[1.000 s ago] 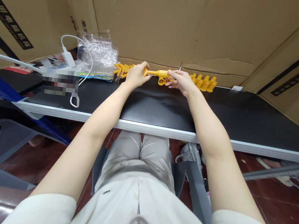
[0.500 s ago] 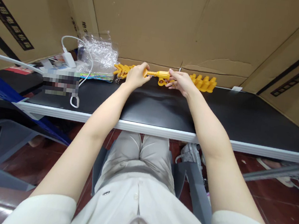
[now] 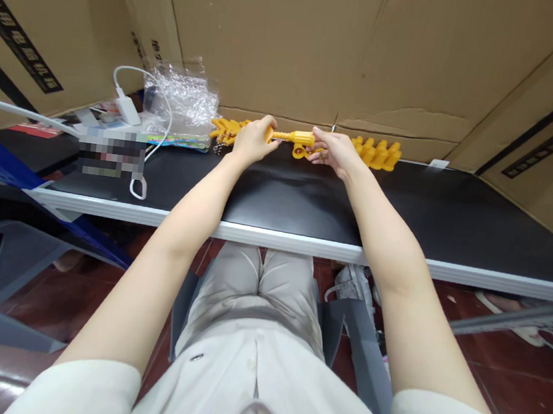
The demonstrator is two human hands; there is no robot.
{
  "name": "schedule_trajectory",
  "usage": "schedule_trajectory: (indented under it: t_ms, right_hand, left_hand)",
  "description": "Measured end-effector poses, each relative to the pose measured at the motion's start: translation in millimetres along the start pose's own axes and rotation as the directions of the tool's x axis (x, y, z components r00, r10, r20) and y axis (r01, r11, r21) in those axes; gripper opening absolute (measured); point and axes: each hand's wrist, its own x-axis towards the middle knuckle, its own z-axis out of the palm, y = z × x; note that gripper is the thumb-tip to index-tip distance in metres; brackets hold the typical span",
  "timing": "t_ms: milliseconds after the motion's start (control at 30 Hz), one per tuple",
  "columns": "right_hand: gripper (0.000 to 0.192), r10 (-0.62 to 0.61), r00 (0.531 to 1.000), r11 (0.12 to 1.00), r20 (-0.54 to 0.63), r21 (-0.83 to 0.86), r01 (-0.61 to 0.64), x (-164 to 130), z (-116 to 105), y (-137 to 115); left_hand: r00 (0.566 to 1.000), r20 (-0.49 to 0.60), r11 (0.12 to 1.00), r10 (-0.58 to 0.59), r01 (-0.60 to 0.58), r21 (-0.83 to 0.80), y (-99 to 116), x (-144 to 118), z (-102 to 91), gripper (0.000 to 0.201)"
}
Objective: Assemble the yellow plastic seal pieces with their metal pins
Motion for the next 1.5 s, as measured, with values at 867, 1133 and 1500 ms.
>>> schedule_trajectory:
  t_ms: [867,1133,1500]
  right_hand:
    - [0.050,0.079,0.994,0.997,-0.073,0.017,-0.078,0,3,-1]
    - [0.053,0.057,0.997,0.998,-0.059,-0.004,-0.058,5,2,3]
    - [0.034,0.094,0.988,0.983,-0.120,0.166,-0.073,16,-13,5]
  left_hand:
    - [1.000,-0.006,1.000,0.024,-0.024,0.007,-2,1,4.2,0.044]
    - [1.000,0.007,1.000,0.024,-0.024,0.009,-2,1,2.9,0.045]
    - [0.987,0.059,0.982,0.150,-0.142,-0.124,-5,-2,5.6,0.100]
